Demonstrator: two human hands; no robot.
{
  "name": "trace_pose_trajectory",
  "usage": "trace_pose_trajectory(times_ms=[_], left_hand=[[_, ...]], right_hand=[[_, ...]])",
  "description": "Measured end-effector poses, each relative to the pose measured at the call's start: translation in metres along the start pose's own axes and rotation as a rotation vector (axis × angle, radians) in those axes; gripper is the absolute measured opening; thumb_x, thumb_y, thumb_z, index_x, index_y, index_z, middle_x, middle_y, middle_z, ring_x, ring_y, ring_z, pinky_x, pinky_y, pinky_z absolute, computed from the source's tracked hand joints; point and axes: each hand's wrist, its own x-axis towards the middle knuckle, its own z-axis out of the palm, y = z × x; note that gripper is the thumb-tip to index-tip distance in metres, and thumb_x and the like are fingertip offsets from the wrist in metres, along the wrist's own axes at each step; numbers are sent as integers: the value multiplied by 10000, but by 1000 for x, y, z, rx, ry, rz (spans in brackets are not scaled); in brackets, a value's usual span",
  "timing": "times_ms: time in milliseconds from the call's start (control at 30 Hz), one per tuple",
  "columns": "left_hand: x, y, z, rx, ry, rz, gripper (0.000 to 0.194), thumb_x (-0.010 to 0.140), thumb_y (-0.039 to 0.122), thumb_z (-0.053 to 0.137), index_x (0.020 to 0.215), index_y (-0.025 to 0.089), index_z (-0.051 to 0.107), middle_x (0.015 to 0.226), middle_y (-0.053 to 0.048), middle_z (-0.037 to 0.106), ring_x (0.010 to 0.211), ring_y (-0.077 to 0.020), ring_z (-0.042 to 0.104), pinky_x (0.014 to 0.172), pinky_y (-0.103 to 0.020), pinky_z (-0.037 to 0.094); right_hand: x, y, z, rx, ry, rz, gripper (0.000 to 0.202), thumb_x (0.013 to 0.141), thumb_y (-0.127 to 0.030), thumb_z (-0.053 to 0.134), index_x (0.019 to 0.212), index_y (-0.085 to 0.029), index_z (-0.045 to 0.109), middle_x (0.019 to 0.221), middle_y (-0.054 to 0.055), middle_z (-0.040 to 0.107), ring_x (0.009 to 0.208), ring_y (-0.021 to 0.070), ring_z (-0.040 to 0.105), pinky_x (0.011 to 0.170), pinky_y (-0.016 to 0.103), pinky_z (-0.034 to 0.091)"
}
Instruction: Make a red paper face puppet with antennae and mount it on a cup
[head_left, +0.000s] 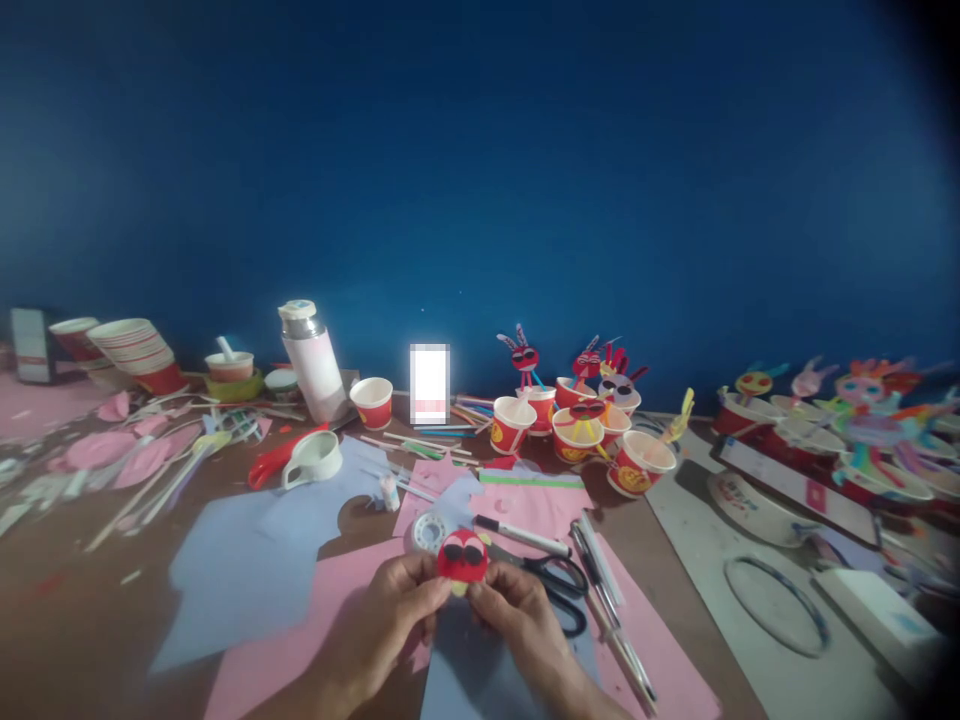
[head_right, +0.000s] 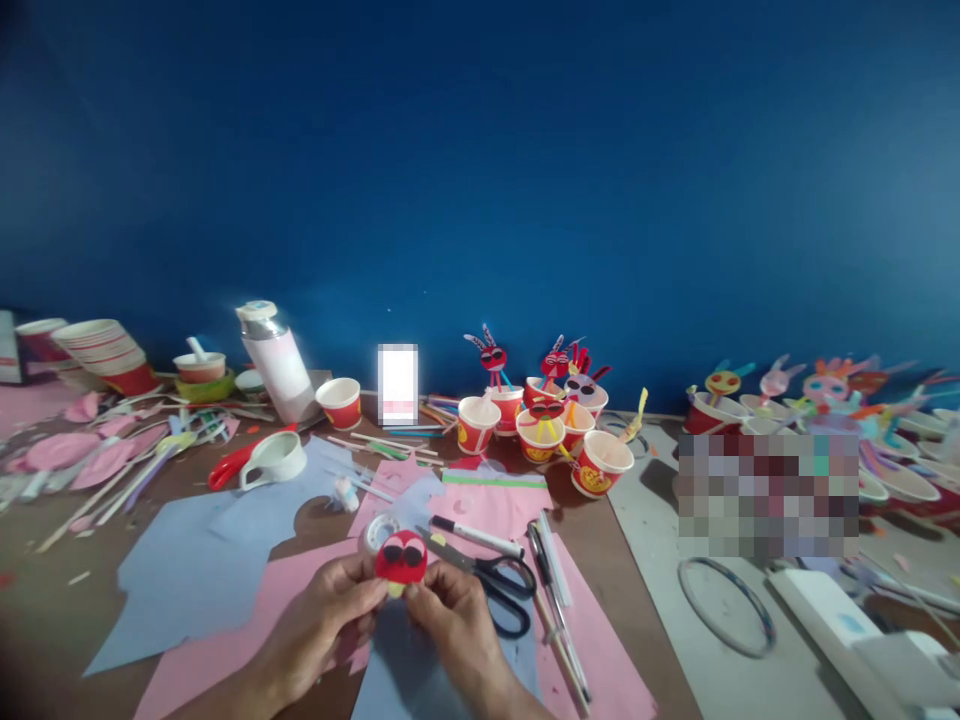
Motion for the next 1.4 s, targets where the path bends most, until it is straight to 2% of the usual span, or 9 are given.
trace_pose_trajectory(times_ms=[167, 300, 467, 667, 800, 1133, 1300, 1400], left_hand=[[3, -6, -3, -135, -120, -27, 313, 803, 451, 652, 781, 146, 584, 502, 41, 486, 370, -48, 330, 370, -177, 261], [4, -5, -4, -173, -97, -26, 292, 774, 409, 703, 822, 135, 615, 555, 29, 515, 431, -48, 393, 415, -160, 289], [4, -2, -3, -181, -92, 9, 281, 773, 400, 706, 799, 129, 635, 519, 35, 517, 376, -34, 359, 374, -154, 246], [6, 0, -5, -174, -95, 42, 258, 785, 372, 702, 793, 121, 642, 487, 33, 525, 366, -37, 387, 365, -148, 238], [9, 0, -5, -257, -111, 14, 289, 708, 372, 769, 723, 123, 623, 489, 41, 504, 364, -39, 403, 365, -152, 251], [9, -2, -6, -375, -192, -90, 347, 634, 390, 829, 709, 120, 625, 573, 24, 531, 394, -28, 395, 375, -153, 298], [10, -1, -8, -353, -179, -77, 317, 665, 374, 810, 736, 120, 634, 591, 19, 546, 413, -29, 400, 398, -158, 316], [9, 1, -8, -312, -163, -48, 372, 662, 441, 793, 765, 119, 637, 575, 20, 540, 411, -38, 396, 397, -166, 317]], right_hand=[[5, 8, -2, 16, -1, -2, 488, 646, -628, 711, 608, -162, 571, 509, -23, 509, 485, 89, 393, 509, 227, 299], [5, 11, -4, 27, 6, 16, 476, 650, -617, 722, 614, -168, 568, 508, -29, 512, 473, 82, 384, 495, 221, 291], [2, 7, -4, 39, -20, 60, 472, 635, -599, 748, 620, -156, 586, 508, -21, 538, 463, 78, 414, 492, 214, 317], [3, 7, -4, 84, -18, 76, 495, 621, -613, 751, 599, -156, 560, 504, -18, 550, 434, 69, 422, 467, 206, 326], [3, 7, -6, 122, -7, 89, 466, 633, -582, 764, 624, -162, 564, 510, -31, 548, 439, 64, 421, 474, 201, 327], [0, 6, -7, 175, -53, 121, 458, 645, -568, 768, 627, -157, 568, 514, -13, 570, 433, 64, 438, 466, 199, 321], [-1, 2, -7, 150, -40, 103, 440, 660, -549, 765, 633, -155, 571, 528, -10, 575, 452, 70, 446, 482, 203, 340], [-2, -2, -6, 116, -31, 85, 434, 680, -553, 746, 638, -156, 574, 538, -16, 570, 472, 73, 445, 498, 205, 353]])
